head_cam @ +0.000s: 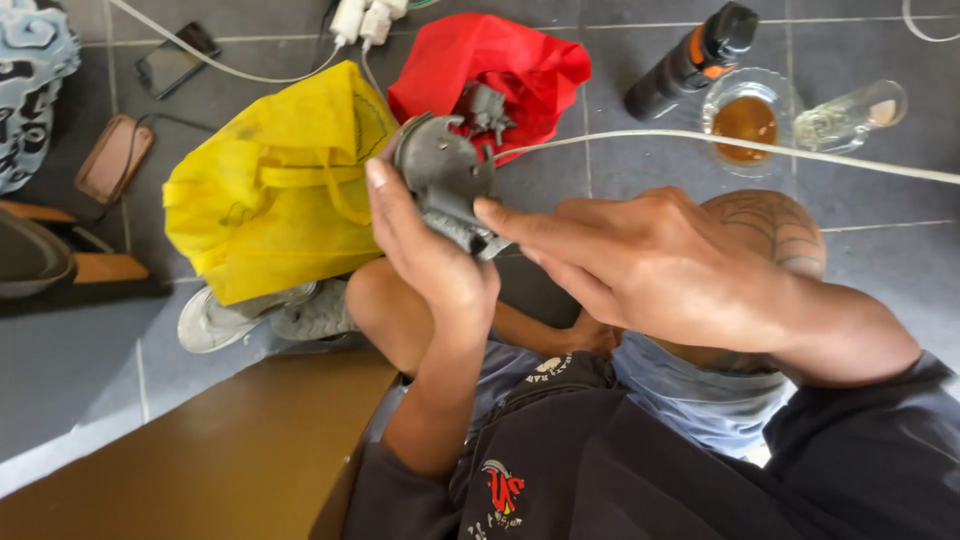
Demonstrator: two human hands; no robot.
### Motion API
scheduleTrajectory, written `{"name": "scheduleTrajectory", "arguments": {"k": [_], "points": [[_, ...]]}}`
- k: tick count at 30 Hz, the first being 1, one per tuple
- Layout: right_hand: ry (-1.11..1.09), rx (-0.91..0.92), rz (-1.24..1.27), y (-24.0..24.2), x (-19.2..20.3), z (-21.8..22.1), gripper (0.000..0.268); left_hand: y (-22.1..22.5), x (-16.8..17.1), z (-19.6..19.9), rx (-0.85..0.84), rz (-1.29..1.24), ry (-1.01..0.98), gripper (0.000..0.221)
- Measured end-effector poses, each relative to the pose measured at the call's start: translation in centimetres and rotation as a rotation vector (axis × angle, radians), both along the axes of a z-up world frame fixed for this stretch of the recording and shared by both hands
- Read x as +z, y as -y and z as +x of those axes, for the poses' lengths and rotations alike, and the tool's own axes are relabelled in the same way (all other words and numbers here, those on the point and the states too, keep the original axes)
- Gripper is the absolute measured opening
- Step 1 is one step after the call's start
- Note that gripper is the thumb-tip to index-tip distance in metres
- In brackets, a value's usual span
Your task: Cleaning a motorcycle cylinder head cover by scrubbing it with a wire brush and scraping off residue.
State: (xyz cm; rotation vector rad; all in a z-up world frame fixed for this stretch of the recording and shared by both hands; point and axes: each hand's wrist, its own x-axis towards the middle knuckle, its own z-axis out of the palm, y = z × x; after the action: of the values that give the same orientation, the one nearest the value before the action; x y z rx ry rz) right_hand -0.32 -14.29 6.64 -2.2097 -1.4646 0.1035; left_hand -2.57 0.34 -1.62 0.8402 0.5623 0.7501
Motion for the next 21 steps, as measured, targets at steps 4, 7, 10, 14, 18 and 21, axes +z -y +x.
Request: {"name": "scheduleTrajectory", "arguments": {"k": [4, 7, 10, 14, 18, 21], "points": [[0.164, -0.122, 0.011, 0.5, -1.0, 0.6, 0.041, 0.3, 0.9, -0.1, -0.054, -0.045, 0.099, 0.040], [0.040, 0.076, -0.015, 0.9, -1.2, 0.2, 0.049, 0.1, 0.8, 0.2, 0.017, -0.036, 0.014, 0.043], [0.091, -0.032, -0.086, 1.2, -1.6, 0.5, 0.066, 0.1, 0.5, 0.0, -0.020, -0.096, 0.160, 0.041], [0.103, -0.025, -0.098, 1.1, -2.0, 0.2, 0.062, -0.3, 1.1, 0.0, -0.022, -0.078, 0.113, 0.042], [0.176, -0.094, -0.004, 0.7, -1.3, 1.4, 0.047, 0.1, 1.2, 0.0, -0.001, -0.098, 0.184, 0.041], [0.014, 0.006, -0.027, 2.0, -2.8, 0.4, 0.076, -0.3, 1.3, 0.0, -0.015, -0.062, 0.212, 0.040]]}}
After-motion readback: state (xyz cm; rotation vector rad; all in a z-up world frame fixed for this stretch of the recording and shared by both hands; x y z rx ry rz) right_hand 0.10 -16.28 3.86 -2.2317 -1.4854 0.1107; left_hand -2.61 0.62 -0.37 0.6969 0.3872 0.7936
